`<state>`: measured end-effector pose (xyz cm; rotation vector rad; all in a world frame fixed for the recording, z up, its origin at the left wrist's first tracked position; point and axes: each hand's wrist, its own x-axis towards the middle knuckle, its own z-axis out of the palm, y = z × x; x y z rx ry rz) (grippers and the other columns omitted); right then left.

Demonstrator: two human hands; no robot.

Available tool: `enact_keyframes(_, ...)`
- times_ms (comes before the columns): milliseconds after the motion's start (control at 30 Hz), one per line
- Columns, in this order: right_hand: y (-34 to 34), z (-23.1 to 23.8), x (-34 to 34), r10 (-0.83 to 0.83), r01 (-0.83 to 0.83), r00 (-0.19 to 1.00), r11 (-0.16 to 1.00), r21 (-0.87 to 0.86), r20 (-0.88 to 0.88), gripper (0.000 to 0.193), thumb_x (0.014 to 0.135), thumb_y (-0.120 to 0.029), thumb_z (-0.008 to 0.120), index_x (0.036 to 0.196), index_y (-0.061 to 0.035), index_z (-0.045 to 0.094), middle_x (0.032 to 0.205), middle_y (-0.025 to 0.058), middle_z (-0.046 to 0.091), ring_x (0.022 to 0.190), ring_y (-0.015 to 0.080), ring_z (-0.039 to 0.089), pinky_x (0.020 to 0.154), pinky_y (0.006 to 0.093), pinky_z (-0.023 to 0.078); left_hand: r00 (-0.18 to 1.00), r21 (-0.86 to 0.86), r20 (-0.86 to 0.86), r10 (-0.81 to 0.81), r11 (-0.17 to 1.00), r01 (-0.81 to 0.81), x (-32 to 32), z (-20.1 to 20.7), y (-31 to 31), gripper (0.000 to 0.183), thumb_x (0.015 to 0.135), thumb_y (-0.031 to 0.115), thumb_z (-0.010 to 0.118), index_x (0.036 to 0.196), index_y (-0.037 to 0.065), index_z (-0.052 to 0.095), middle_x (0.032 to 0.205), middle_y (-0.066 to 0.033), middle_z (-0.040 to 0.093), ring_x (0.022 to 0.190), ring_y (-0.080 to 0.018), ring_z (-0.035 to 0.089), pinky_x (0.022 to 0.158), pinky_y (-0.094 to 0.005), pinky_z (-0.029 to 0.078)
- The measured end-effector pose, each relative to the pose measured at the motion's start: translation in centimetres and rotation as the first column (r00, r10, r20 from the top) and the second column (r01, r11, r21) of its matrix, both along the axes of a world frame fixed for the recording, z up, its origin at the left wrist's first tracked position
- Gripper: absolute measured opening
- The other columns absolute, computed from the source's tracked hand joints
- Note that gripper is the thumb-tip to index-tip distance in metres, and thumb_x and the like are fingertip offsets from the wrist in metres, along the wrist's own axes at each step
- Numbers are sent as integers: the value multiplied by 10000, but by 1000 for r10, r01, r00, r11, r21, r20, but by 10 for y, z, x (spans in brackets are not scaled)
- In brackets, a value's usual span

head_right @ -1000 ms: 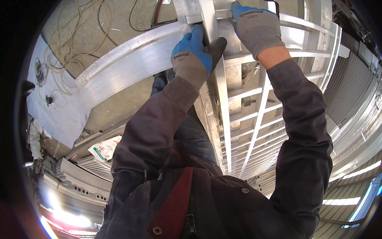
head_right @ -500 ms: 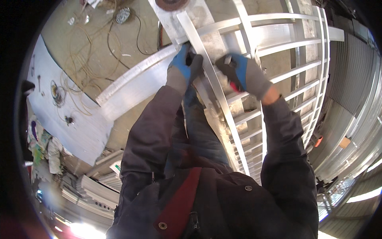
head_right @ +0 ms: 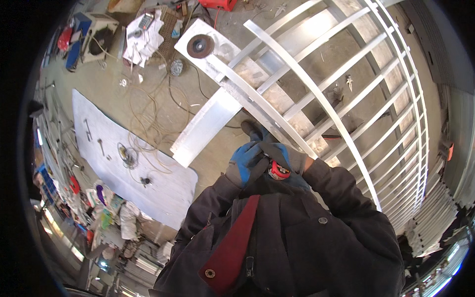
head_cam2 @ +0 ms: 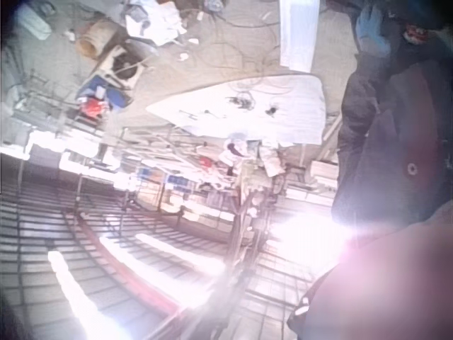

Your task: The person uses a tape measure to measure multiple sections of a large white metal frame structure. They repeatedly extend and retract the tape, align it along different bars, and reposition the frame to access various points.

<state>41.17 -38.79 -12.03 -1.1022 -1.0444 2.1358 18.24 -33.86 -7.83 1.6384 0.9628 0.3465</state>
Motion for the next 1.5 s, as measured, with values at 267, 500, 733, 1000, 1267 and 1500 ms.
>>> enact_keyframes(267, 11, 66, 6, -56, 40, 924, 998, -50, -379, 466, 1148, -341, 486, 1441, 2, 604, 1441, 71, 634, 1339, 177, 552, 1163, 354, 440, 988, 138, 128, -89, 988, 71, 30, 54, 18, 345, 907, 217, 775, 1196, 36, 722, 1153, -196, 715, 1097, -391, 679, 938, -457, 551)
enact_keyframes(500, 4, 136, 20, -102, -3, 941, 951, -308, -324, 476, 1098, -375, 591, 1432, -37, 598, 1191, 53, 727, 1072, 137, 674, 949, 312, 549, 954, -103, 157, -254, 957, 271, 48, 112, 44, 386, 913, 249, 790, 1214, 18, 721, 1236, -161, 725, 1181, -301, 686, 1018, -406, 545)
enact_keyframes(733, -2, 158, -16, -317, 309, 906, 948, -73, -281, 443, 1103, -349, 585, 1414, -33, 607, 1215, 38, 703, 1131, 116, 625, 1019, 306, 506, 958, -262, 184, -219, 929, 262, 31, 134, 56, 259, 910, 181, 720, 1090, -5, 736, 1029, -116, 733, 942, -231, 722, 815, -348, 576)
enact_keyframes(1000, 2, 160, -72, -314, 275, 913, 945, 178, 260, 428, 1040, -464, 631, 1062, -53, 747, 838, 83, 740, 764, 158, 700, 733, 334, 553, 989, -264, 150, 17, 964, 23, -50, 126, 87, 255, 942, 56, 750, 1187, -11, 734, 1092, -68, 758, 985, -131, 691, 889, -292, 562)
enact_keyframes(1267, -1, 145, -124, -297, 225, 831, 953, 204, 471, 399, 1060, -449, 574, 1110, -96, 753, 950, 133, 762, 884, 263, 733, 796, 391, 554, 985, -430, 126, 118, 901, -53, -100, 89, 92, 243, 981, 64, 726, 1209, -20, 721, 1123, -74, 745, 994, -140, 682, 894, -302, 563)
enact_keyframes(1500, -8, 133, -142, -415, 404, 804, 907, 119, 426, 354, 1071, -387, 576, 1143, -84, 743, 951, 126, 749, 888, 260, 719, 819, 381, 549, 975, -518, 144, 169, 853, -71, -83, 92, 102, 282, 974, 123, 743, 1224, -6, 725, 1065, -77, 746, 971, -126, 680, 855, -282, 563)
